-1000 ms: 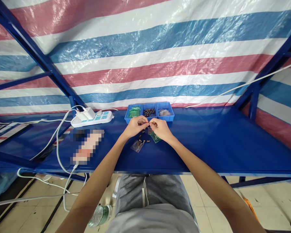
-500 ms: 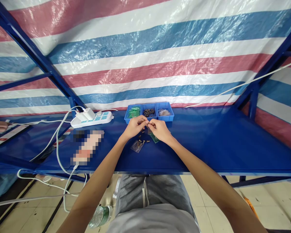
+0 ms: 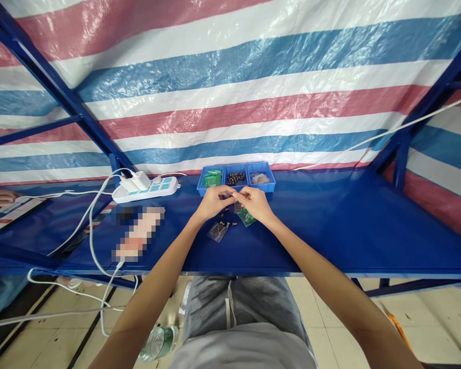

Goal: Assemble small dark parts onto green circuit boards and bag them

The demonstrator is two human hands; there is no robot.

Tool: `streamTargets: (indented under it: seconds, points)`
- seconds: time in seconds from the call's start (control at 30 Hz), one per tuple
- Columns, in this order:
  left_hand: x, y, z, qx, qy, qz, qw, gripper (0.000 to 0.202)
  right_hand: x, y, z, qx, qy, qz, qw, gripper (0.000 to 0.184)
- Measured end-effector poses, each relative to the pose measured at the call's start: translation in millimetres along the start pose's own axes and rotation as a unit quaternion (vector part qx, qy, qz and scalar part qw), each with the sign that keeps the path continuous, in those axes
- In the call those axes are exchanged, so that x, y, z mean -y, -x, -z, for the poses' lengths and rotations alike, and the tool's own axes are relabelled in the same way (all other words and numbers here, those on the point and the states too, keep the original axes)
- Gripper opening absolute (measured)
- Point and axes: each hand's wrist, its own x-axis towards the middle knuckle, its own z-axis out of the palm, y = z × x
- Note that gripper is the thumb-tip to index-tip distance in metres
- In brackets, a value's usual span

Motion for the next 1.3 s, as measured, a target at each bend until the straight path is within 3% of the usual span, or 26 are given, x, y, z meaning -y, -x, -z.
streamTargets:
  seconds: [0.23, 0.43, 0.63, 0.77, 1.07, 1.2, 1.3]
  points:
    - [-1.2, 0.2, -0.8, -0.03, -0.025, -0.015, 0.999, 0.016, 1.9, -0.8, 0.5, 0.052, -0.091, -0.061, 0.993, 0.04]
    - [0.2, -0.5, -1.5, -0.053, -0.028, -0.006, 0.998, 0.02, -5.9, -2.6, 0.8, 0.033, -0.122, -0.051, 0.991, 0.039]
    - [-2.0, 1.5, -1.5, -0.02, 0.019, 0.031, 0.999, 0.024, -5.3, -1.9, 0.4, -0.04, 0.045, 0.034, 0.998, 0.042]
    - [-3.2, 1.9, -2.3, -0.011, 0.036, 0.04, 0.999, 0.022, -2.2, -1.5, 0.5, -0.041, 0.101, 0.063, 0.992, 0.041]
    - [-5.5, 0.5, -2.2, -0.06, -0.024, -0.015, 0.998, 0.015, -9.9, -3.9, 1.5, 0.023, -0.104, -0.024, 0.994, 0.036]
    - [-4.2, 2.0, -6.6, -0.059, -0.039, -0.035, 0.997, 0.026, -11.8, -5.0, -0.3, 0.007, -0.111, -0.038, 0.993, 0.037]
    - [-1.2, 2.5, -10.0, -0.075, -0.082, -0.041, 0.993, 0.022, -13.1, -5.5, -0.4, -0.006, -0.091, -0.031, 0.995, 0.036]
